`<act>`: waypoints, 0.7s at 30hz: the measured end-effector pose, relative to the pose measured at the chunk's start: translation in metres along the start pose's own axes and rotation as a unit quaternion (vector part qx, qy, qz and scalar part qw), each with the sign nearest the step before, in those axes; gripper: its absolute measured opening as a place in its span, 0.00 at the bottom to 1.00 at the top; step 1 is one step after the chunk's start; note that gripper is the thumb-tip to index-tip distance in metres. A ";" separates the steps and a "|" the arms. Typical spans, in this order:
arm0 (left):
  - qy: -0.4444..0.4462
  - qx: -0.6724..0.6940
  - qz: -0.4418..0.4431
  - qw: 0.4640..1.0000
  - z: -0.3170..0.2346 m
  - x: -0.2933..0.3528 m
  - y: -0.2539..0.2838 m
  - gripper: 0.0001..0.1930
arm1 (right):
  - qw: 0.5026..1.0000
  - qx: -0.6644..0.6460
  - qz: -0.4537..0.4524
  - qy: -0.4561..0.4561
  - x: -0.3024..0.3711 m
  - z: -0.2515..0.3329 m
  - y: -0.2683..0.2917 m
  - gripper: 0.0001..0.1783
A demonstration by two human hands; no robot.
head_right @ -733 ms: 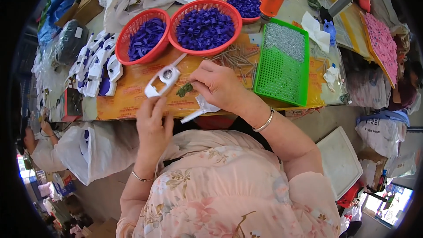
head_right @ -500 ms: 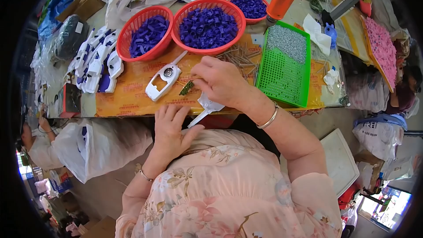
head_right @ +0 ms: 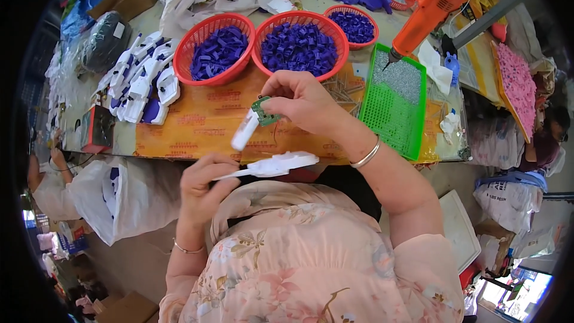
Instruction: Assembling a plastic toy gun by fitting internal components together and applying glue with a glue gun.
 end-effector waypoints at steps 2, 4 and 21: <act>0.063 0.093 0.018 0.994 0.012 -0.003 0.015 0.07 | 0.998 -0.042 -0.040 -0.015 0.009 -0.002 0.000 0.13; 0.076 0.214 0.026 0.973 0.027 -0.007 0.026 0.06 | 0.987 -0.124 -0.091 -0.045 0.021 -0.009 -0.003 0.14; 0.167 0.439 -0.072 0.880 0.040 -0.060 -0.046 0.04 | 0.941 -0.073 -0.298 0.143 0.062 -0.017 -0.031 0.09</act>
Point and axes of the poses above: each hand's wrist, its own x-axis away from the middle knuckle, its own y-axis out of the back of the hand, z = x × y, the point moved 7 cm from there along -x, towards the middle knuckle, and after that the axes turned 11 degrees about y, right-handed, at the moved point
